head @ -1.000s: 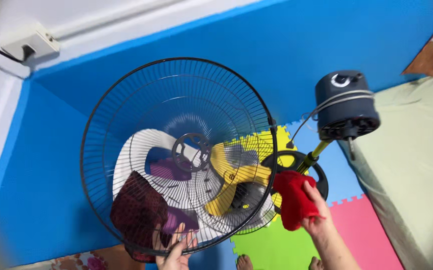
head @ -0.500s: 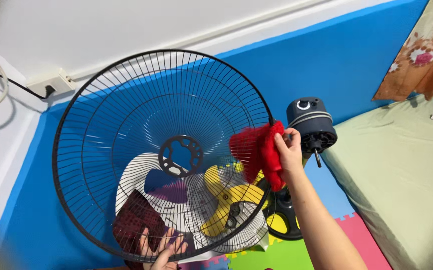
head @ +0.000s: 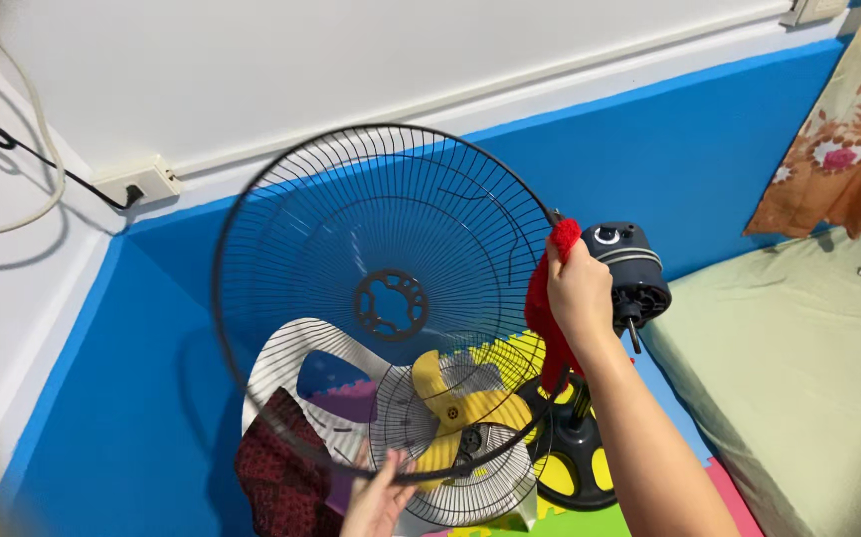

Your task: The person disassembles a standing fan by first removing the front grille, then unscrewing the central nut to detach the fan blades, and finally removing the rear grille. The components are placed on a nearby chair.

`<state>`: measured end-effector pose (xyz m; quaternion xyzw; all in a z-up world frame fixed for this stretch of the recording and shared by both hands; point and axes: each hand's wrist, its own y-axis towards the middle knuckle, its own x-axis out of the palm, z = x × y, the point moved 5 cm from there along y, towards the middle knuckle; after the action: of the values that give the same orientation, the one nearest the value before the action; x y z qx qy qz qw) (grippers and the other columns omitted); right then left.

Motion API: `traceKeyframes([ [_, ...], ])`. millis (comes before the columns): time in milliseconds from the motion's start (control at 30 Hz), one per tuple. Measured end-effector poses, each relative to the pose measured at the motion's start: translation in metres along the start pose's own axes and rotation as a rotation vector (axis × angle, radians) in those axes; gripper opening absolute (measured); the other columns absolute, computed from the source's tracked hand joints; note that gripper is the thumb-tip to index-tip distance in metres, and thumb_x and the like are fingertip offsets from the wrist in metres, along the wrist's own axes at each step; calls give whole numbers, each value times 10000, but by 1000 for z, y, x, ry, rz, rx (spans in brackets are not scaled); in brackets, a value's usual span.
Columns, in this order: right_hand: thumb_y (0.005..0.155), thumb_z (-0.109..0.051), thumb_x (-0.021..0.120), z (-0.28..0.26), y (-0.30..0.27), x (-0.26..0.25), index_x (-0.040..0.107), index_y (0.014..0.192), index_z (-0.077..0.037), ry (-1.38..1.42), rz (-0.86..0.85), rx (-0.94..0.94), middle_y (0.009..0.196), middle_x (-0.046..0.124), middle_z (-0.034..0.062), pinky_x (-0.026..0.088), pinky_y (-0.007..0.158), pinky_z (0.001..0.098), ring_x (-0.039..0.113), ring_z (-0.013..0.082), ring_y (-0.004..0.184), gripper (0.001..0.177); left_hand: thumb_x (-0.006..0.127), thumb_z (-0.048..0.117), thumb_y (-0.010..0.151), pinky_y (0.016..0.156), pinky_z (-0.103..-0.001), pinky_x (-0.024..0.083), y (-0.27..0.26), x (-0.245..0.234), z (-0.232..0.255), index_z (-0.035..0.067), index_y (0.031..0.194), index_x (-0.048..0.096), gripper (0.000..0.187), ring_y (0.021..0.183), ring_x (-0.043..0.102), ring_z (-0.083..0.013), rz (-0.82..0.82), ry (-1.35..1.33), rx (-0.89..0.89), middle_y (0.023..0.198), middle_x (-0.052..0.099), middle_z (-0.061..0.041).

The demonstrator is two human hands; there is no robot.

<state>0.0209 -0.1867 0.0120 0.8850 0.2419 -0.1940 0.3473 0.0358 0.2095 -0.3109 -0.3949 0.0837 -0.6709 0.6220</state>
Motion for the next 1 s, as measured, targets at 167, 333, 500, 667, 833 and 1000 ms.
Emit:
traceKeyframes([
  [167,1041,-247,595,-22,-13,-21,593,1055,-18,-89,47,-164,798,677,258,517,647,575,651,490,740,229,741,422,927,896,-460,550,-15,19,38,125,1418,495,624,1093,685,-332,-32,1179,165,1310,652,-235],
  [333,944,-118,652,-48,-37,-34,588,1028,-20,-109,124,-423,763,651,202,531,581,485,657,409,677,144,711,270,849,1104,-514,385,-163,183,185,22,1422,536,649,1360,467,-365,-15,1516,1468,1404,577,-180],
  [500,874,-49,687,-85,-62,-28,583,907,-45,-217,129,-663,684,595,118,519,509,404,639,291,576,110,771,259,695,1134,-555,338,-245,322,249,83,1362,601,711,1332,514,-301,-72,1687,2091,1347,634,-131],
  [667,838,-45,694,-86,-70,-28,521,805,-61,-184,96,-729,663,568,89,505,488,387,613,277,551,177,683,149,856,1060,-505,469,-206,354,256,142,850,689,11,944,707,-258,-397,2006,2103,836,737,-54],
  [833,821,-34,668,-61,-70,-30,566,878,-55,-173,79,-733,722,594,100,521,537,395,637,294,619,118,648,104,802,958,-507,561,-200,334,255,120,762,629,47,635,700,-251,-455,1795,2267,659,675,-59],
  [1000,918,-102,706,-32,-87,-41,681,1085,-97,-50,108,-608,859,680,101,539,590,388,682,293,704,168,651,89,794,827,-423,604,-227,304,276,116,757,600,69,655,692,-217,-261,1724,2302,665,643,-38],
])
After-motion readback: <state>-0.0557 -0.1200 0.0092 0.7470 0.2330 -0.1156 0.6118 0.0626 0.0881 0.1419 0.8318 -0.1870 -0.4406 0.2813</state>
